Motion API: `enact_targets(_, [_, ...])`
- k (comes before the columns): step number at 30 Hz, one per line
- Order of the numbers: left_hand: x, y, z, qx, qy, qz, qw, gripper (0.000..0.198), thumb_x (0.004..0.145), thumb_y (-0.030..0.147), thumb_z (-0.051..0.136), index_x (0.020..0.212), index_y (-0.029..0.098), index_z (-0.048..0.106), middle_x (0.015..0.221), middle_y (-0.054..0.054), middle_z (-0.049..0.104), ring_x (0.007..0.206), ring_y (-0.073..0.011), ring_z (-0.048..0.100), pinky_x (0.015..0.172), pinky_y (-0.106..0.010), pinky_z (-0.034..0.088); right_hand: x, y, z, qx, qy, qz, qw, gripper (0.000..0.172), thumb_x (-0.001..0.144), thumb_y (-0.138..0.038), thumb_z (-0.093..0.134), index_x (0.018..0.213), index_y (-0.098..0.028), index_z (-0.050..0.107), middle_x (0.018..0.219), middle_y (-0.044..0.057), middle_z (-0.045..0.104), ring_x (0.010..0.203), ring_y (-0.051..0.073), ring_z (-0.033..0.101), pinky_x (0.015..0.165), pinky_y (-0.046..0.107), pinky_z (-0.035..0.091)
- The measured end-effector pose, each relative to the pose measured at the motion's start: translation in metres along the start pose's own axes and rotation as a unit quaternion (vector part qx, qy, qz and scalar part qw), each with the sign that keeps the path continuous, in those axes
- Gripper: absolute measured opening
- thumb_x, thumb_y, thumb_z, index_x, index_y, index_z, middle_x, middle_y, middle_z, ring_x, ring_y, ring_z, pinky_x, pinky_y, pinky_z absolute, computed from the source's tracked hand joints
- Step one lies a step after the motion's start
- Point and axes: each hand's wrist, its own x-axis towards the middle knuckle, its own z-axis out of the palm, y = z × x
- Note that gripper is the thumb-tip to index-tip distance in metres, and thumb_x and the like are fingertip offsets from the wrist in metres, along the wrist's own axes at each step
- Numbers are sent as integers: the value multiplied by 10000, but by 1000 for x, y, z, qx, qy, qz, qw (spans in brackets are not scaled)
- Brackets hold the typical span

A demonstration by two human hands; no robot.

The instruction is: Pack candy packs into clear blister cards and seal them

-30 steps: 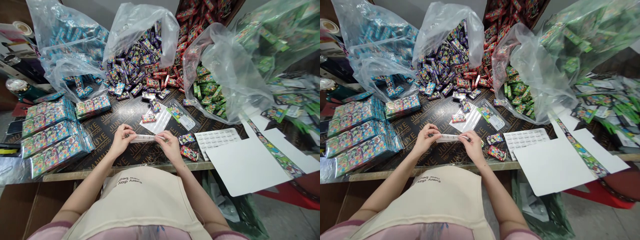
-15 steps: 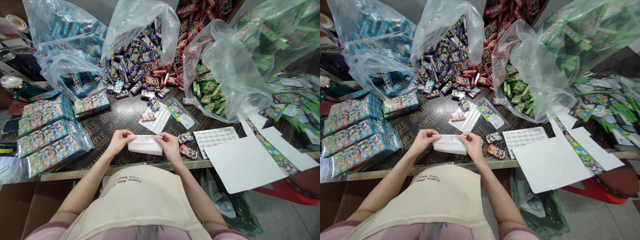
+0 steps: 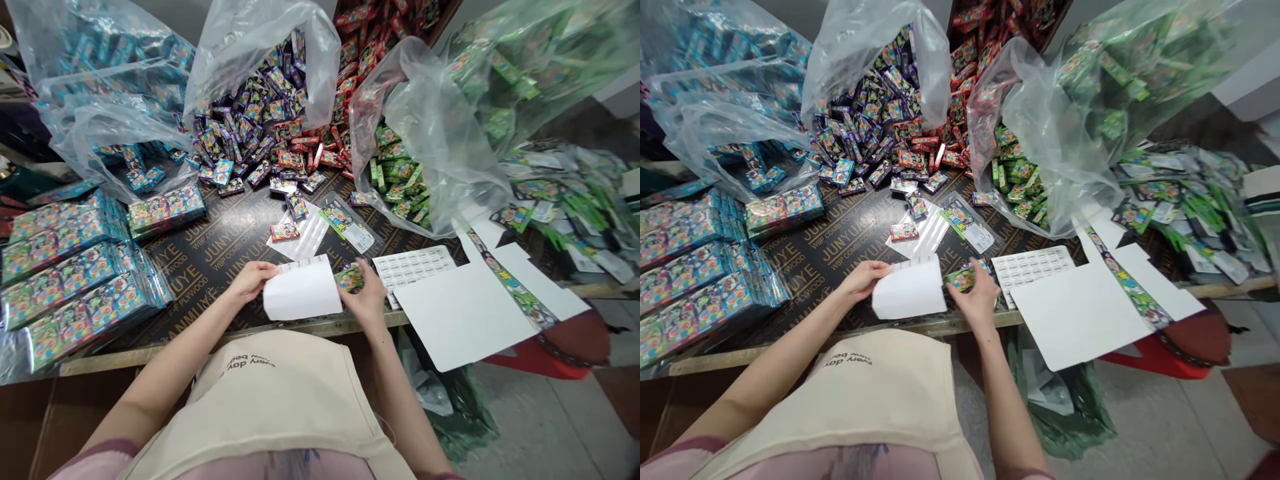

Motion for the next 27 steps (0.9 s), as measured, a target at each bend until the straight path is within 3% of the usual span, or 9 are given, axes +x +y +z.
enact_targets(3, [21,-16,34,74,52,12,996,243,565,338,748,606,115,662,510,-9,593,462,-106,488,470,-223,378,9,-1,-25,41,110,63,991,739,709,-428,651,1352,-186,379,1268,151,541,1121,331,522,947,484,354])
enact_targets(5, [32,-22,46,122,87,33,988,168,607,283,708,606,121,663,502,6,579,492,-108,486,500,-218,370,10,-9,-29,50,124,50,990,755,700,-410,663,1359,-198,362,1277,139,531,1126,321,521,967,489,338])
enact_targets(7, [39,-26,50,163,106,51,980,122,634,243,678,613,123,670,515,5,587,528,-120,506,533,-222,378,5,-20,-17,49,93,17,994,770,699,-385,666,1374,-204,343,1275,132,535,1109,303,528,967,479,338])
enact_targets(11, [41,-27,49,216,99,66,969,129,686,234,647,647,116,682,531,-6,601,520,-135,528,540,-235,397,-7,-33,27,-1,-54,-47,997,712,753,-346,634,1391,-201,352,1356,163,501,1198,314,477,966,476,313])
enact_targets(13, [37,-23,47,230,82,66,967,149,721,251,635,718,117,699,535,-6,601,500,-139,535,532,-242,414,-3,-30,39,-26,-110,-75,991,657,799,-357,600,1395,-209,364,1416,176,446,1274,319,417,980,485,285])
enact_targets(15, [30,-15,41,254,75,91,960,211,734,273,652,879,131,710,625,-16,640,522,-140,555,567,-256,445,13,-20,38,-44,-105,-86,990,636,834,-404,562,1404,-210,359,1453,181,398,1321,312,369,999,485,263])
enact_targets(19, [12,3,22,350,106,196,910,380,737,305,687,1094,178,655,895,-52,659,596,-133,573,706,-308,475,77,9,22,-113,-19,-42,993,683,844,-473,517,1416,-148,334,1455,216,375,1343,333,331,1026,500,235])
enact_targets(23, [1,12,1,332,98,207,915,275,755,258,657,1016,176,676,887,-57,660,626,-145,578,684,-305,472,137,26,14,-206,-126,-73,968,719,775,-381,572,1416,-145,347,1314,219,518,1206,365,474,922,441,367])
enact_targets(27, [-7,18,-6,309,117,203,922,225,729,221,667,946,166,698,881,-59,688,642,-145,596,670,-292,489,157,34,1,-264,-192,-146,934,611,740,-235,588,1329,-130,465,1052,175,659,924,274,629,737,302,425])
